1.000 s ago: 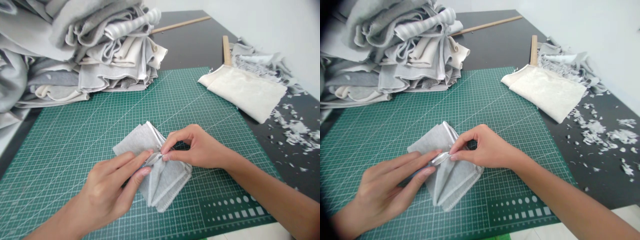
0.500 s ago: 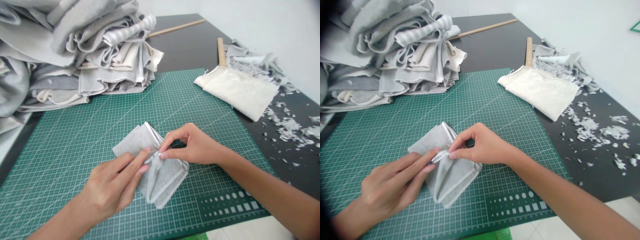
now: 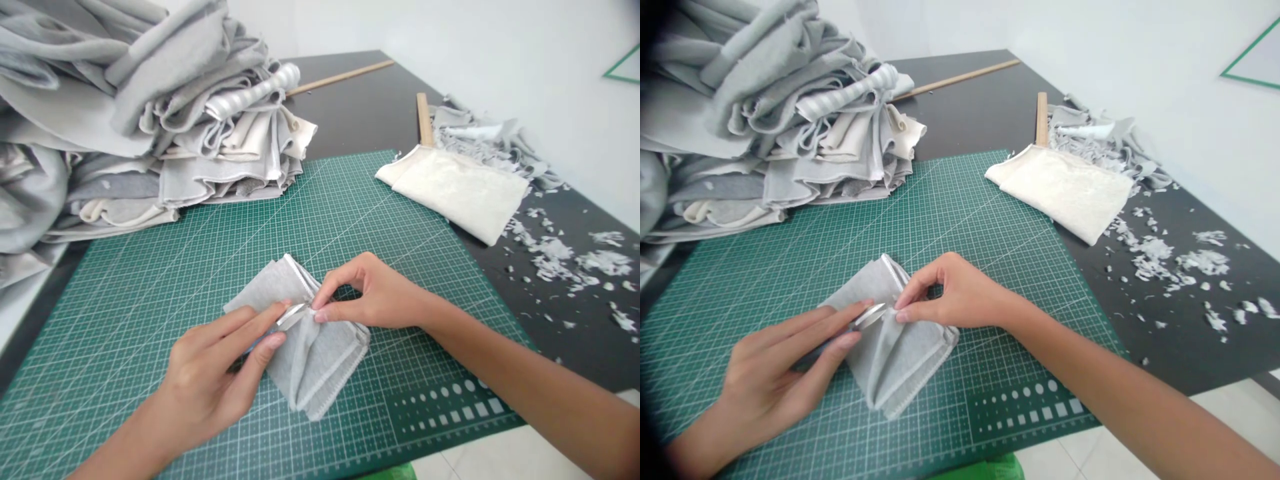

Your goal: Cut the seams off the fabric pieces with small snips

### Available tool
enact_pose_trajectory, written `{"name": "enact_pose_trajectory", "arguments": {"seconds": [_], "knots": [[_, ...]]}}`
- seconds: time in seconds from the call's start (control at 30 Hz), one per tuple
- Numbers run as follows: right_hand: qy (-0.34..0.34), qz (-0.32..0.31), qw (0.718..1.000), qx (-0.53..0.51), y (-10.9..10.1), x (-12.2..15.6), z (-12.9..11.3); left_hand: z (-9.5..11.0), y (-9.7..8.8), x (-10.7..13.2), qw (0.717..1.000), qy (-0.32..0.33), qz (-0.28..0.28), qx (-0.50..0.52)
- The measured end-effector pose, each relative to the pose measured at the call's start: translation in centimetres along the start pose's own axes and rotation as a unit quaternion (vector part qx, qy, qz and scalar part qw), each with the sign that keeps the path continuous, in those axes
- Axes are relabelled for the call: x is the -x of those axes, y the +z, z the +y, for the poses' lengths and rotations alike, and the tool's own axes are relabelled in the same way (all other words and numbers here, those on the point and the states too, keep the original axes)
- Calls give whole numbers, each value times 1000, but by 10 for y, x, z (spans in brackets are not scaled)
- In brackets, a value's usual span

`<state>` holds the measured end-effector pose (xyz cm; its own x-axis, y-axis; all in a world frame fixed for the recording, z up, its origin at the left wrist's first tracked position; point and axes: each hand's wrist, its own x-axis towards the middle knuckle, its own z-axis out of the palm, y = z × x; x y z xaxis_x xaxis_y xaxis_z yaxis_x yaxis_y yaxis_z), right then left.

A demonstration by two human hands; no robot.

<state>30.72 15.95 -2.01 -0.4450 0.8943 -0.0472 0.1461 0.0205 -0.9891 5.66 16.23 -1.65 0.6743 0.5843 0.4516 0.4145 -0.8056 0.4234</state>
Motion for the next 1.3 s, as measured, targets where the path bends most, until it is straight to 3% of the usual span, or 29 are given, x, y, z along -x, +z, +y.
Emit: {"name": "enact_pose_trajectory", "arguments": {"seconds": [0.3, 0.47, 0.7, 0.97, 1.3], "knots": [[5, -2, 1000, 5, -1, 0, -1, -10, -5, 2, 1000, -12, -7, 18], [5, -2, 1000, 2, -1, 0, -1, -12, -15, -2, 992, -88, -41, 80], [5, 1, 1000, 0, 1, -1, 0, -1, -6, -25, 932, -216, -114, 267], [-11, 4, 1000, -1, 1, 0, 5, 22, 9, -39, 962, -237, -56, 127], [-24, -2, 1000, 9, 0, -1, 6, 20, 11, -32, 950, -270, -61, 147]]}}
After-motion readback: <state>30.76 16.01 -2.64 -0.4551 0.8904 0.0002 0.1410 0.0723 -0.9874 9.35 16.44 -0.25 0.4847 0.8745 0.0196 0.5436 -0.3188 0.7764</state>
